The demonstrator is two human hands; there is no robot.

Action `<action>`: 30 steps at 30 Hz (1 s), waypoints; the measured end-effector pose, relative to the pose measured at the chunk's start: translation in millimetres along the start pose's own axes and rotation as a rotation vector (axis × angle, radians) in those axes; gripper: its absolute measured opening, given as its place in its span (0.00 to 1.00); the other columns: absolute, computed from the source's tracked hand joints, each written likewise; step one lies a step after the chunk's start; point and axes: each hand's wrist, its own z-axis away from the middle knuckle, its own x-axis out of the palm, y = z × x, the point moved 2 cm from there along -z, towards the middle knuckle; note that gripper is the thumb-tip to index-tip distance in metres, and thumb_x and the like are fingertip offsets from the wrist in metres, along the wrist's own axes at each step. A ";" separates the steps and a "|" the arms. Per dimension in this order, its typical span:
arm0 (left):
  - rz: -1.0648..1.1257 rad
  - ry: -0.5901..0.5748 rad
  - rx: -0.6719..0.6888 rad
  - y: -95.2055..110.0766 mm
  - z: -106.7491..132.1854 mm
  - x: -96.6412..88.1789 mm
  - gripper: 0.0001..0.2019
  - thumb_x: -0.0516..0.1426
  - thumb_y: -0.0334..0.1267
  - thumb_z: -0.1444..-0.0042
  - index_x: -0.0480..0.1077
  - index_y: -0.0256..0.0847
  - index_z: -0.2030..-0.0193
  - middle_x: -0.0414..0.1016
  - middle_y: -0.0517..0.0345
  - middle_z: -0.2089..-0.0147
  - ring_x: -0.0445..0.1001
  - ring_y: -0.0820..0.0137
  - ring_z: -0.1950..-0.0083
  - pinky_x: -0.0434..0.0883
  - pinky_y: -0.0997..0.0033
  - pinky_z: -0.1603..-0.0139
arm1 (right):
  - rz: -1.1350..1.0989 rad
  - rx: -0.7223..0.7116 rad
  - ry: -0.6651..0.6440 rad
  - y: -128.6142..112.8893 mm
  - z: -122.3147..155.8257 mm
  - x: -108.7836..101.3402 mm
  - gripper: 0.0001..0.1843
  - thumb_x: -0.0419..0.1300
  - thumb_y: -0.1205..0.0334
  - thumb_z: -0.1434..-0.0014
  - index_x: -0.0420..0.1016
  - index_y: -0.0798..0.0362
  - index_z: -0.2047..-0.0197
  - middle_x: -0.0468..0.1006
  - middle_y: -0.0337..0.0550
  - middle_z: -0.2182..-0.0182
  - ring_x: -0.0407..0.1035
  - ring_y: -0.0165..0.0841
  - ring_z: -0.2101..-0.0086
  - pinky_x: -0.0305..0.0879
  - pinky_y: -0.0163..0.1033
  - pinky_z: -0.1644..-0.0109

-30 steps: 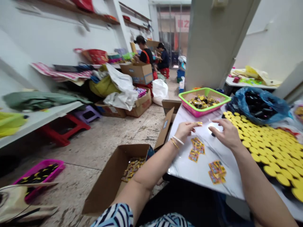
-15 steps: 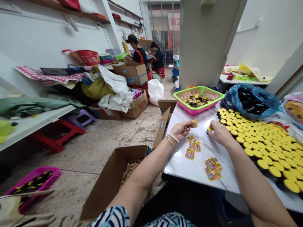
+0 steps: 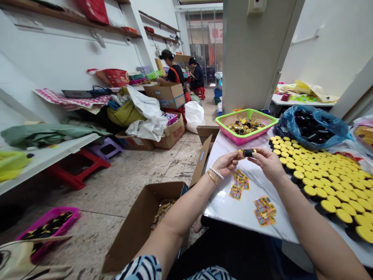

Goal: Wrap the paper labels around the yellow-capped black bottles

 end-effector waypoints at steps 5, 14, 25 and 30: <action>0.070 -0.017 -0.003 3.1 1.4 0.7 0.05 0.58 0.30 0.32 0.74 0.31 0.58 0.78 0.51 0.66 0.61 0.86 0.81 0.49 0.89 0.87 | 0.277 -0.154 0.094 -0.1 1.6 -0.7 0.22 0.75 0.50 0.49 0.80 0.52 0.55 0.83 0.42 0.61 0.79 0.35 0.60 0.77 0.50 0.44; 0.011 -0.035 0.041 0.9 -2.3 -1.8 0.04 0.60 0.30 0.34 0.74 0.31 0.61 0.77 0.54 0.67 0.61 0.86 0.81 0.49 0.88 0.87 | 0.435 -0.237 0.118 -5.7 14.1 11.5 0.23 0.72 0.47 0.45 0.78 0.50 0.51 0.82 0.45 0.55 0.81 0.39 0.57 0.79 0.52 0.44; -0.070 0.016 0.157 5.5 10.9 6.9 0.08 0.69 0.33 0.44 0.78 0.30 0.63 0.79 0.49 0.64 0.60 0.85 0.78 0.48 0.84 0.84 | 0.091 -0.058 -0.001 -4.3 13.6 10.3 0.24 0.78 0.50 0.50 0.75 0.48 0.55 0.86 0.43 0.63 0.83 0.40 0.65 0.84 0.53 0.50; -0.184 0.016 0.243 4.2 13.3 1.8 0.24 0.75 0.41 0.54 0.79 0.40 0.50 0.81 0.50 0.54 0.76 0.74 0.67 0.68 0.79 0.72 | 0.136 -0.123 0.007 -9.6 14.4 7.3 0.23 0.77 0.51 0.49 0.79 0.49 0.53 0.85 0.43 0.61 0.82 0.38 0.64 0.84 0.50 0.51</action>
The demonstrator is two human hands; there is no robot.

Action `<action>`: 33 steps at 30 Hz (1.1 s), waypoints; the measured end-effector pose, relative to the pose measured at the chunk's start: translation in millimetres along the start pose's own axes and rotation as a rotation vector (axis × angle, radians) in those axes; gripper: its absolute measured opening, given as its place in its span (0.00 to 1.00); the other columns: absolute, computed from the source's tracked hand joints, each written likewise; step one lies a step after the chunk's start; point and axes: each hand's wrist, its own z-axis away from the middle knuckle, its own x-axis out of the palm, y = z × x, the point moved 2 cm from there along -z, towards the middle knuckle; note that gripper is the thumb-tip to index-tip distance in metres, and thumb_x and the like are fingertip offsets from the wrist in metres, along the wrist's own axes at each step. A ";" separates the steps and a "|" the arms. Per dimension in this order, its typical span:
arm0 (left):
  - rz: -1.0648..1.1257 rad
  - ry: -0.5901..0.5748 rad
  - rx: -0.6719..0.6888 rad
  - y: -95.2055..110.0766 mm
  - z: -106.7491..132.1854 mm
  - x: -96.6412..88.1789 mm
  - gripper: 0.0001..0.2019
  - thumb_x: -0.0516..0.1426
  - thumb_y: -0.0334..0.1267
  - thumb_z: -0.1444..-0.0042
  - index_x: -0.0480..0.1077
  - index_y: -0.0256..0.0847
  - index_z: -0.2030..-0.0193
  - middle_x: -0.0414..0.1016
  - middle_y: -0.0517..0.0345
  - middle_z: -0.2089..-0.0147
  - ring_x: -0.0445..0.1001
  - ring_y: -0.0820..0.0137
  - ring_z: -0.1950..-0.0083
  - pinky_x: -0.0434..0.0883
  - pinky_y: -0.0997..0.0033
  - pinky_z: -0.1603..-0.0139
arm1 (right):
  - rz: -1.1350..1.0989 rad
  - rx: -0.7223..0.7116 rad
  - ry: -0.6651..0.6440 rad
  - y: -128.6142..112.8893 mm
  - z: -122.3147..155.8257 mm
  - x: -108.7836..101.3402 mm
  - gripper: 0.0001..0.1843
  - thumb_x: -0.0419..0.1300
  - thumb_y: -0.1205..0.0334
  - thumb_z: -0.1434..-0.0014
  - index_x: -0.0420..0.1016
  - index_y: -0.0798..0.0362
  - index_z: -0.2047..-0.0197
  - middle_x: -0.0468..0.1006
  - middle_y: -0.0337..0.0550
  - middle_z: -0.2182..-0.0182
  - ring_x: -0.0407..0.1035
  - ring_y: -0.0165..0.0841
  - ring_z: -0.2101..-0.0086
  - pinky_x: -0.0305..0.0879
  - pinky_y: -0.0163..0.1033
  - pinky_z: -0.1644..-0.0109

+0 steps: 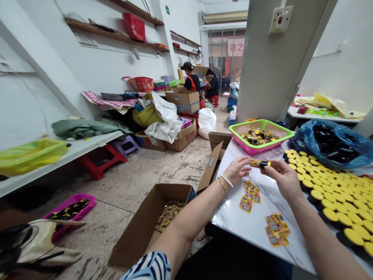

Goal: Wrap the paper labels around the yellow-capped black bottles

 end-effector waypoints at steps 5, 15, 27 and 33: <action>-0.081 -0.177 -0.016 -6.8 -5.7 -2.8 0.25 0.77 0.43 0.56 0.80 0.36 0.52 0.80 0.51 0.58 0.79 0.72 0.62 0.74 0.73 0.61 | 0.225 -0.147 -0.066 -3.6 2.9 3.1 0.23 0.75 0.51 0.46 0.81 0.47 0.49 0.82 0.44 0.53 0.80 0.37 0.59 0.81 0.48 0.48; -0.376 -0.161 0.133 -3.5 -12.7 -7.4 0.23 0.75 0.46 0.56 0.82 0.34 0.56 0.77 0.56 0.67 0.70 0.77 0.68 0.62 0.77 0.67 | 0.699 -0.436 -0.102 -16.1 8.2 5.7 0.14 0.68 0.54 0.39 0.81 0.43 0.50 0.82 0.45 0.54 0.77 0.42 0.55 0.78 0.52 0.45; -0.279 -0.164 0.026 -10.2 -13.1 -8.3 0.27 0.74 0.53 0.55 0.79 0.34 0.56 0.77 0.53 0.63 0.71 0.78 0.70 0.66 0.77 0.68 | 0.539 -0.283 -0.055 7.4 2.6 4.3 0.18 0.73 0.50 0.45 0.83 0.46 0.52 0.83 0.44 0.56 0.79 0.39 0.58 0.80 0.48 0.48; -0.382 -0.172 0.220 -9.2 -11.5 -2.1 0.23 0.73 0.48 0.53 0.80 0.35 0.54 0.76 0.58 0.67 0.67 0.79 0.71 0.62 0.77 0.68 | 0.224 0.107 -0.073 22.9 -1.4 8.3 0.23 0.72 0.41 0.46 0.83 0.53 0.60 0.84 0.43 0.70 0.79 0.36 0.70 0.82 0.45 0.61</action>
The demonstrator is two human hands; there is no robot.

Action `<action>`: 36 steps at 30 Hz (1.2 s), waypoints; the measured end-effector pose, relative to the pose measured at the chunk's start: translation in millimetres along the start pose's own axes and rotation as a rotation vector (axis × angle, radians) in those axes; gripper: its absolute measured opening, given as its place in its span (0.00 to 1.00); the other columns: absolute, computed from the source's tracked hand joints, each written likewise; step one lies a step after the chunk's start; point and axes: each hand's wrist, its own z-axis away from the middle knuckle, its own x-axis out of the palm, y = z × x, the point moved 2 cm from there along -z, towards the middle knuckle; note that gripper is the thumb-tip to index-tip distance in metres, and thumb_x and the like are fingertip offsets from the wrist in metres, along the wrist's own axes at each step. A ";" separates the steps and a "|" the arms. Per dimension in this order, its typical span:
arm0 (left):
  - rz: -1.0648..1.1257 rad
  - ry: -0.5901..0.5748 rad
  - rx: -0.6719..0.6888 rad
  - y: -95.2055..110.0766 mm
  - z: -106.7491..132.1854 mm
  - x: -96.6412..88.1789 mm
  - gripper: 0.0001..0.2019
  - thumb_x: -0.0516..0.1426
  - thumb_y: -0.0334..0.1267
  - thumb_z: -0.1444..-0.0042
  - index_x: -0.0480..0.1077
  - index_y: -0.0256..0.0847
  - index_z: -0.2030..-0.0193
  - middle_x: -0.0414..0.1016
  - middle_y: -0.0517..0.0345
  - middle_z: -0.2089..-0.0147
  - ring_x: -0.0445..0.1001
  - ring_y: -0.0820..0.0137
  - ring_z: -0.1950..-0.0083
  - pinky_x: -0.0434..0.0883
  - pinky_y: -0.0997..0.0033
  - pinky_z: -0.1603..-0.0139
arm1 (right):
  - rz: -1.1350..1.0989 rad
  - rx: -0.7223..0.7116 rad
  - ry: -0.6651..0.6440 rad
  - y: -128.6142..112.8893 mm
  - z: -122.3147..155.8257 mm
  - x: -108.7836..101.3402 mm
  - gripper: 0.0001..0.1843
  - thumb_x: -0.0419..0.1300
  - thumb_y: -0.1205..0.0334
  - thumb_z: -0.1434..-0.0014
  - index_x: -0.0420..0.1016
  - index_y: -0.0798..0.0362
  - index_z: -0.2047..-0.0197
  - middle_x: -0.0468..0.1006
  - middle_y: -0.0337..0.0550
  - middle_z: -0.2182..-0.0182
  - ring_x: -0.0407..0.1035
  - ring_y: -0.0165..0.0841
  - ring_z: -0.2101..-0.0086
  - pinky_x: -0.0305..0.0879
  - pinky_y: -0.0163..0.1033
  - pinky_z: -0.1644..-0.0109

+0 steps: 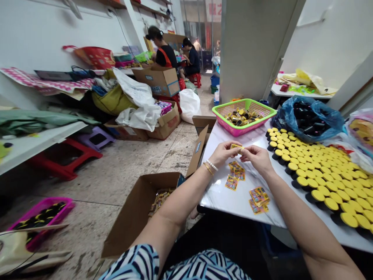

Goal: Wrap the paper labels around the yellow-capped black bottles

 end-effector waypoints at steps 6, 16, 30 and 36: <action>0.170 -0.042 -0.120 -3.6 -2.9 -1.5 0.27 0.75 0.55 0.57 0.78 0.32 0.62 0.74 0.56 0.70 0.68 0.78 0.73 0.61 0.77 0.72 | -0.058 -0.078 -0.166 -11.5 -1.2 -10.7 0.31 0.76 0.48 0.49 0.81 0.48 0.43 0.84 0.39 0.63 0.78 0.33 0.65 0.80 0.42 0.57; 0.205 -0.109 -0.245 -1.9 -2.2 -1.9 0.23 0.71 0.52 0.47 0.76 0.31 0.63 0.74 0.58 0.74 0.69 0.79 0.76 0.65 0.79 0.74 | -0.135 -0.057 -0.022 -4.8 -0.2 -7.6 0.17 0.78 0.51 0.51 0.87 0.49 0.60 0.85 0.41 0.67 0.77 0.34 0.68 0.80 0.44 0.59; 0.234 -0.147 -0.205 1.4 -0.5 -0.2 0.22 0.66 0.54 0.41 0.73 0.32 0.60 0.77 0.57 0.75 0.66 0.82 0.84 0.56 0.83 0.85 | -0.167 -0.270 0.023 -15.7 7.2 1.5 0.11 0.77 0.55 0.48 0.87 0.48 0.62 0.81 0.39 0.61 0.79 0.31 0.69 0.84 0.43 0.63; 0.206 -0.084 -0.284 6.9 4.0 2.0 0.24 0.63 0.56 0.38 0.72 0.32 0.65 0.74 0.59 0.80 0.62 0.82 0.88 0.51 0.82 0.88 | -0.171 -0.296 -0.043 -16.7 11.2 6.9 0.15 0.79 0.55 0.51 0.87 0.47 0.60 0.78 0.39 0.54 0.80 0.33 0.63 0.87 0.47 0.58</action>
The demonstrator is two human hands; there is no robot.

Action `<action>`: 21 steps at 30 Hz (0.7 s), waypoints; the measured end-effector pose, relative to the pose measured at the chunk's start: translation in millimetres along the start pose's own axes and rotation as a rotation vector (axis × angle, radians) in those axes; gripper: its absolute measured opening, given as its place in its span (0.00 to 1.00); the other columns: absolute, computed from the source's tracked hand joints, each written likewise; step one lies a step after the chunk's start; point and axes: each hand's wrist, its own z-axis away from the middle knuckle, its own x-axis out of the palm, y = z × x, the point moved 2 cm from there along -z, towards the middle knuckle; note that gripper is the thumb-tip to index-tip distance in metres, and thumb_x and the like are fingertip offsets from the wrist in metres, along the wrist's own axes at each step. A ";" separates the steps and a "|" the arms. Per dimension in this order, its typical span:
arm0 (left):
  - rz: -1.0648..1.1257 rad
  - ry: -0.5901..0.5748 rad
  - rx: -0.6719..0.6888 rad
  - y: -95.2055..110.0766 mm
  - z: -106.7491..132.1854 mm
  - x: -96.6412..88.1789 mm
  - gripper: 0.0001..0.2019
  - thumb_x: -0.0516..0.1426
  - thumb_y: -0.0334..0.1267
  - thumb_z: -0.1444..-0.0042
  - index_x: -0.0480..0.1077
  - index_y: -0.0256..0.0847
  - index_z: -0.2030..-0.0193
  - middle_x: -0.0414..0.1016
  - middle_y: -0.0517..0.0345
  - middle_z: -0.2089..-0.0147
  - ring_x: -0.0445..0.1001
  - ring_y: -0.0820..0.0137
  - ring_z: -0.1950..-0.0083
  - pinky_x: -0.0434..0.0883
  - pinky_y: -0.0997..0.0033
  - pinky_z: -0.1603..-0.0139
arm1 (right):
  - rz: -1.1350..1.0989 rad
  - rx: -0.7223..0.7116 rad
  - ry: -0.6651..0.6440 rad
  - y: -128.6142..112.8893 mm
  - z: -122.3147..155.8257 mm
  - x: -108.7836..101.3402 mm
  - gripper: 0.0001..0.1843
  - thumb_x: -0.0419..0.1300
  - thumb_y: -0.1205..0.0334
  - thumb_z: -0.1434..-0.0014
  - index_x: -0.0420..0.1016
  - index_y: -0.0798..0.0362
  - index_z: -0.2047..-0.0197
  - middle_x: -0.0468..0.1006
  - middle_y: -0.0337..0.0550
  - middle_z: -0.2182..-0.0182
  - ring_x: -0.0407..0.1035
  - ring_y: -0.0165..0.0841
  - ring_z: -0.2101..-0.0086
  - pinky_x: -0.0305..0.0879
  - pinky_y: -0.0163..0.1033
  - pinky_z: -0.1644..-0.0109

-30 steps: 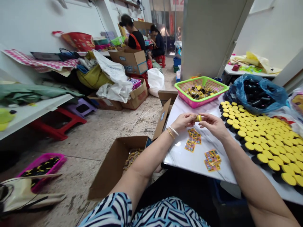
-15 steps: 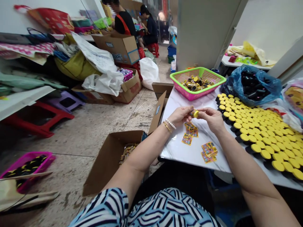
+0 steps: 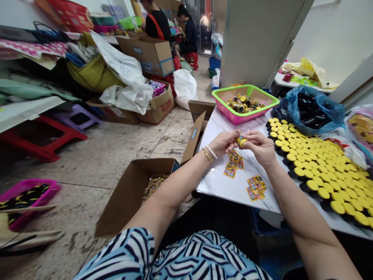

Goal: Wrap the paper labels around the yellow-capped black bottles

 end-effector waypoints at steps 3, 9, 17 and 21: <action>0.032 -0.010 -0.005 0.1 0.5 0.5 0.22 0.63 0.55 0.37 0.72 0.32 0.64 0.74 0.60 0.79 0.60 0.83 0.89 0.49 0.83 0.88 | -0.043 -0.002 0.028 0.5 0.7 -0.4 0.14 0.80 0.55 0.53 0.86 0.47 0.63 0.77 0.38 0.55 0.80 0.33 0.62 0.88 0.48 0.58; -0.003 -0.013 -0.055 -2.6 -0.6 0.7 0.26 0.62 0.58 0.38 0.70 0.33 0.70 0.69 0.63 0.84 0.55 0.83 0.91 0.46 0.80 0.90 | 0.003 0.038 -0.062 0.2 1.2 0.1 0.15 0.78 0.55 0.49 0.87 0.46 0.57 0.73 0.39 0.51 0.81 0.32 0.63 0.88 0.48 0.57; -0.018 -0.043 -0.023 -6.6 2.8 3.8 0.26 0.63 0.59 0.39 0.71 0.33 0.71 0.67 0.64 0.84 0.53 0.84 0.90 0.43 0.79 0.89 | 0.067 0.017 -0.055 -4.2 1.5 2.4 0.15 0.75 0.55 0.45 0.86 0.44 0.53 0.72 0.39 0.52 0.81 0.30 0.66 0.88 0.45 0.60; 0.056 -0.102 -0.054 -13.6 -1.4 2.5 0.28 0.60 0.61 0.38 0.69 0.34 0.72 0.63 0.66 0.86 0.50 0.84 0.91 0.44 0.79 0.88 | 0.034 -0.053 0.025 -6.8 3.1 3.1 0.09 0.76 0.57 0.46 0.86 0.47 0.60 0.71 0.37 0.55 0.80 0.30 0.67 0.88 0.45 0.63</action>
